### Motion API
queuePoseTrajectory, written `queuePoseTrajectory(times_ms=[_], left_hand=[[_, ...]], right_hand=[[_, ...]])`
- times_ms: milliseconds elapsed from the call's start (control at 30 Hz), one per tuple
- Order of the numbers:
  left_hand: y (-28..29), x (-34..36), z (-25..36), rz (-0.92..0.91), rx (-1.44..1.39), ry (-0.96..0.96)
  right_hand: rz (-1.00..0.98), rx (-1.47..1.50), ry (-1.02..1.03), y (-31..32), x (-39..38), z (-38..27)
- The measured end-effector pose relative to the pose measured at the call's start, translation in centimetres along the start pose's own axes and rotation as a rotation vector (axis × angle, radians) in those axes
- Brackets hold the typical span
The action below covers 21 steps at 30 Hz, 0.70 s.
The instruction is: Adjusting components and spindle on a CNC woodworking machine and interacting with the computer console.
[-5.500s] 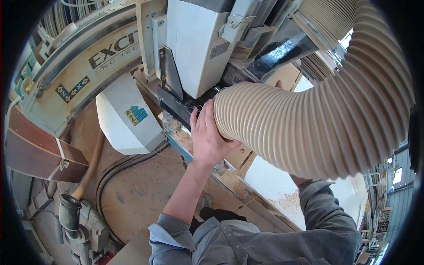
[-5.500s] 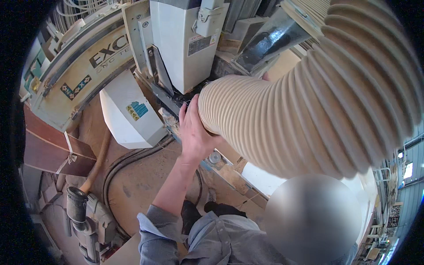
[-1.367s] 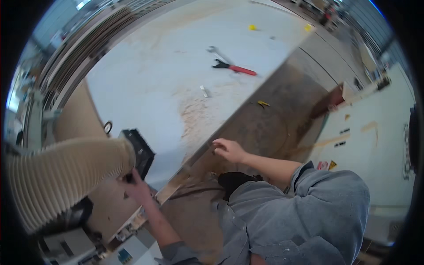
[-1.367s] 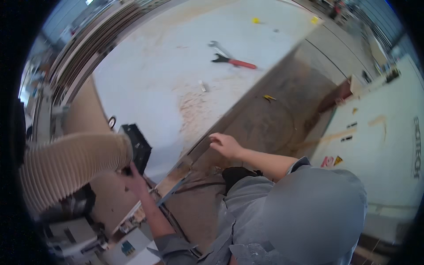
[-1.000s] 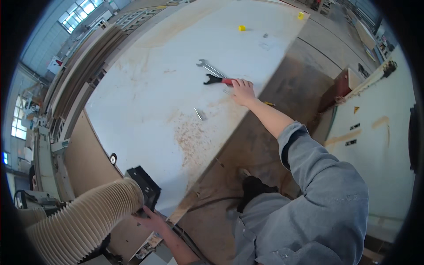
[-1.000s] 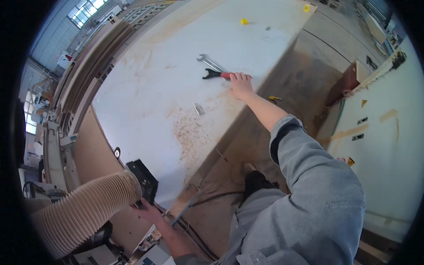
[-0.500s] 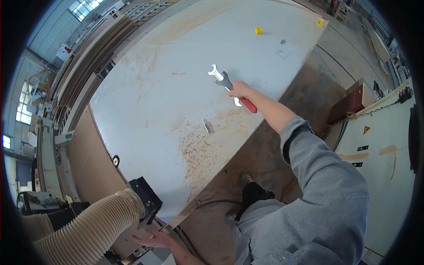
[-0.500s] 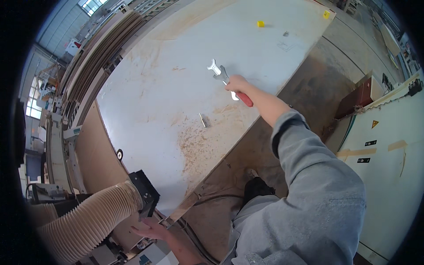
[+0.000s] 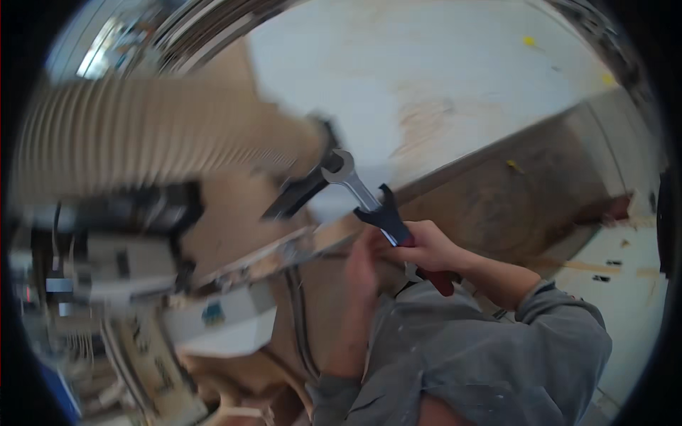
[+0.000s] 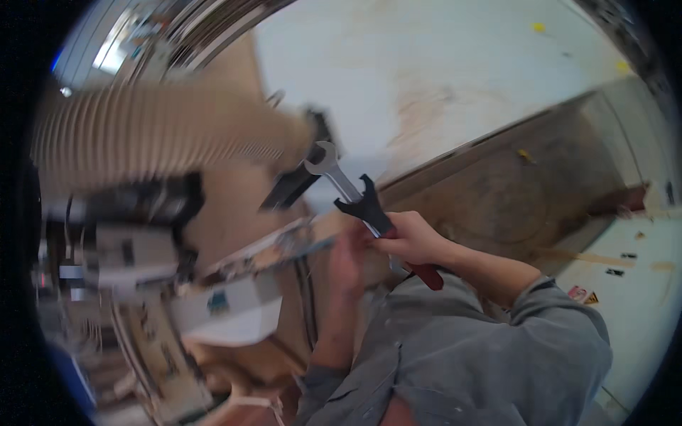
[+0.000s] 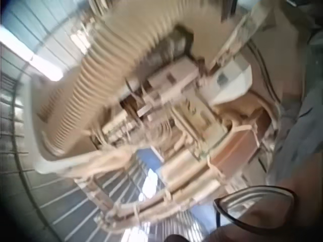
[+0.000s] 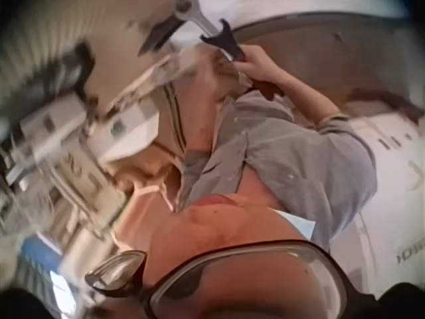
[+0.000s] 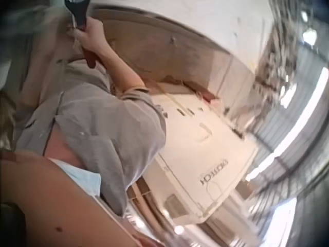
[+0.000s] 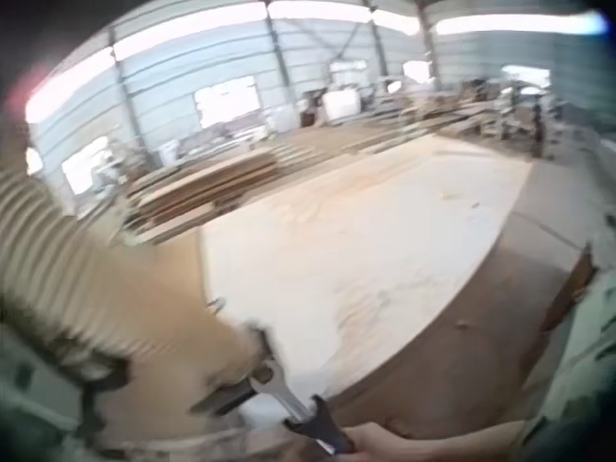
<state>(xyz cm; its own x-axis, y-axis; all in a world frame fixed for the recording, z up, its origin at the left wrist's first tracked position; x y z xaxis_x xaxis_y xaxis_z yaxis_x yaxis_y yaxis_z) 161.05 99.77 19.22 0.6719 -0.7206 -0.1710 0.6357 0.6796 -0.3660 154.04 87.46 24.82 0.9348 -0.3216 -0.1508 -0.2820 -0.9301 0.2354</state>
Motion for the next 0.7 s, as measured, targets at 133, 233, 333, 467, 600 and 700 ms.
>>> queuePoseTrajectory(times_ms=[133, 233, 333, 467, 600, 700], left_hand=[[5.6, -7.8, 2.7, 0.289, -0.227, 0.177], [14.8, -12.2, 2.5, 0.583, -0.205, 0.129], [24.4, -16.2, 5.6, 0.777, -0.025, 0.064], [30.5, -17.3, 11.1, 0.727, 0.197, 0.155], [32.2, -16.6, 15.5, 0.718, 0.353, 0.117], [32.3, -14.6, 16.4, 0.68, 0.273, 0.077]], right_hand=[[-0.071, 0.167, -0.138, -13.1, -2.2, -1.3], [-0.045, 0.172, -0.056, -19.1, -3.1, -2.3], [-0.247, 0.791, -0.479, -26.4, -5.9, 0.3], [-0.256, 0.761, -0.563, -28.5, -4.6, 1.6], [0.075, 0.282, 0.182, -28.0, 6.9, -1.2], [0.009, 0.491, 0.127, -31.6, 14.8, -2.9]])
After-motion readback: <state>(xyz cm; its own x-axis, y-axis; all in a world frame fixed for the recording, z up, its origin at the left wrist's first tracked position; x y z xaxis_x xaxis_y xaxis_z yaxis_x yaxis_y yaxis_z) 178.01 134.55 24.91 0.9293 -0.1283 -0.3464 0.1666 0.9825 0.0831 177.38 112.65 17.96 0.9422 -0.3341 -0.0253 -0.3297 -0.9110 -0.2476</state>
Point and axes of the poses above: each hand's wrist, its own x-axis towards the middle knuckle, its own y-axis out of the back of the hand, z = x × y, the point moved 9 cm from there along x, towards the middle knuckle
